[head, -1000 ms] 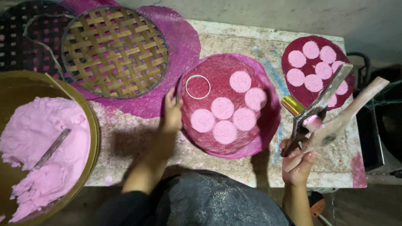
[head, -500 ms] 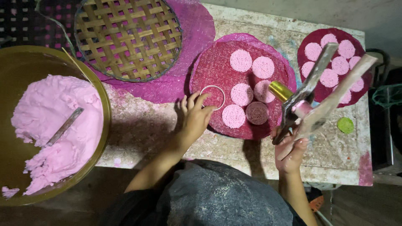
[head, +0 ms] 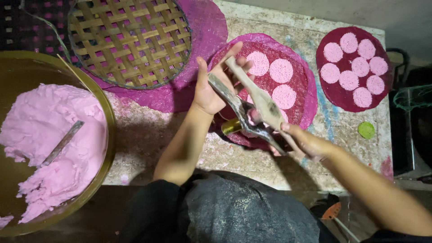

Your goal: The person scoops pink dough from a large bowl into a handheld wooden press, squeezes the press to extrude a round disc onto a tray, and places the formed discs in rows on round trays, repeating the cycle.

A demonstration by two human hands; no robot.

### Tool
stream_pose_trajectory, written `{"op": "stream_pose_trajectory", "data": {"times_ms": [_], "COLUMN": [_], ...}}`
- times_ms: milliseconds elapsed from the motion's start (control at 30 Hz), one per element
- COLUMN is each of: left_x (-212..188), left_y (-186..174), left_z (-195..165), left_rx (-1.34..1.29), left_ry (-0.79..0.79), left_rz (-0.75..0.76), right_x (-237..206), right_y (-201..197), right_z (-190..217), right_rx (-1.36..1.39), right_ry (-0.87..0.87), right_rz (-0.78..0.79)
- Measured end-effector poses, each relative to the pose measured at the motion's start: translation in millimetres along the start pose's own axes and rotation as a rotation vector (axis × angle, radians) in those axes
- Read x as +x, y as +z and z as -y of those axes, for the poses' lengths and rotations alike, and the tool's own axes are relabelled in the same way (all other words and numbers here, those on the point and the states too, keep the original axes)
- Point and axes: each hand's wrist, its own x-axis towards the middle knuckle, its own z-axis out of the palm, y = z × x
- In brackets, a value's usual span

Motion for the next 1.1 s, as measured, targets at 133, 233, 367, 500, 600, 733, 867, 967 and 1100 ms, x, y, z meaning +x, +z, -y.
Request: {"op": "stream_pose_trajectory", "data": {"times_ms": [133,233,367,500,600,733,867,967,1100], "left_x": [11.3,11.7,1.5,-7.5,-4.6,12.7,30.0,30.2,16.6], "left_y": [-6.3,-22.9,-44.5,-53.6,-57.8,-65.8,-68.3,-64.6,-60.7], "left_z": [2.1,-4.6,-22.2,-17.5,0.7,13.0,-0.9,-18.3,-33.7], "left_rx": [-0.213,-0.233,-0.243,-0.274,-0.288,-0.306,-0.218,-0.114,-0.075], "left_ry": [0.157,0.244,0.281,0.274,0.298,0.301,0.296,0.298,0.310], "left_rz": [-0.050,-0.136,-0.087,-0.113,-0.189,-0.206,-0.148,-0.138,-0.204], "right_x": [-6.4,-1.0,11.6,13.0,6.3,1.1,11.4,23.5,31.9], "right_y": [6.0,21.4,44.5,53.9,50.4,43.3,47.0,56.5,65.1], "right_z": [70.6,102.7,115.3,114.9,117.6,124.2,123.5,117.4,109.2], "right_rx": [-0.385,-0.619,-0.685,-0.656,-0.691,-0.870,-0.881,-0.858,-0.745], "right_ry": [-0.034,0.006,-0.044,-0.070,-0.026,-0.044,-0.148,-0.330,-0.212], "right_rz": [0.014,-0.123,-0.182,-0.183,-0.151,-0.336,-0.433,-0.423,-0.358]}}
